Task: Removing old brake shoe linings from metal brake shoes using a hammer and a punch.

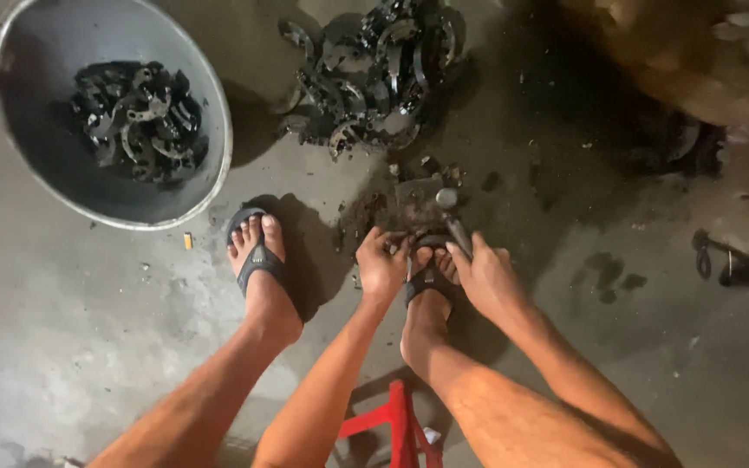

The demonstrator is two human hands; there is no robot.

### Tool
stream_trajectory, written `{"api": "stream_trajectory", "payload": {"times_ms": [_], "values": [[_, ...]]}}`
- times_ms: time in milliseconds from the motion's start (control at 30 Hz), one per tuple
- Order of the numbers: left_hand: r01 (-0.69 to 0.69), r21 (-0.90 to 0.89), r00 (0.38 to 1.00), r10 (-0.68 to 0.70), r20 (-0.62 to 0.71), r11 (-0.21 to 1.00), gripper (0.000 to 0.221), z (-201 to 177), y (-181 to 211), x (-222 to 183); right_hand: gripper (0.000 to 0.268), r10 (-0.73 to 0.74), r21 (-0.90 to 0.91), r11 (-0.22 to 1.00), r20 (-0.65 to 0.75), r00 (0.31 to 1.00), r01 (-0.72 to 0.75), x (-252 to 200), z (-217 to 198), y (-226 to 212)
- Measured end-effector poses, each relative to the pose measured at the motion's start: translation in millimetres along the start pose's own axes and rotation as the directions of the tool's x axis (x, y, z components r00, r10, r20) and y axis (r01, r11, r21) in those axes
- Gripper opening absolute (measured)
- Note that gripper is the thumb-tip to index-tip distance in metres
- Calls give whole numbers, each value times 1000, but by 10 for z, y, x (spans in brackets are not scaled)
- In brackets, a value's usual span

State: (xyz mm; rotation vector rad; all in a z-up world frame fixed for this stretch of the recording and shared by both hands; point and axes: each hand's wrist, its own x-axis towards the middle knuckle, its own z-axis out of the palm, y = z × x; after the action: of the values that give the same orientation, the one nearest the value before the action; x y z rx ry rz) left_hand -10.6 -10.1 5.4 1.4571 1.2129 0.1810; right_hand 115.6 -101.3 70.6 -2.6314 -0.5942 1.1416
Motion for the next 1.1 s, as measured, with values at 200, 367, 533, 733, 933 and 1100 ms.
{"api": "stream_trajectory", "payload": {"times_ms": [200,367,533,733,933,1100], "values": [[-11,-49,1000,10,-29,999,12,42,-90,-42,35,5,-133,991,161,987,17,-164,166,-32],[-33,-61,999,31,-40,998,12,49,-74,-25,36,-130,-63,990,-31,991,128,-152,95,-100],[-24,-74,996,17,-90,997,14,42,-60,-82,42,-27,-136,990,122,992,44,-149,151,-100],[51,-104,995,-60,-82,993,7,81,-177,-56,31,-175,-28,984,-62,983,173,-155,136,-127],[81,-111,994,-89,-69,991,12,38,-67,-62,36,-111,-189,971,172,979,144,-106,203,-62],[63,-79,997,-67,-49,995,6,37,-64,-77,38,-198,4,980,-108,974,200,-191,169,-137]]}}
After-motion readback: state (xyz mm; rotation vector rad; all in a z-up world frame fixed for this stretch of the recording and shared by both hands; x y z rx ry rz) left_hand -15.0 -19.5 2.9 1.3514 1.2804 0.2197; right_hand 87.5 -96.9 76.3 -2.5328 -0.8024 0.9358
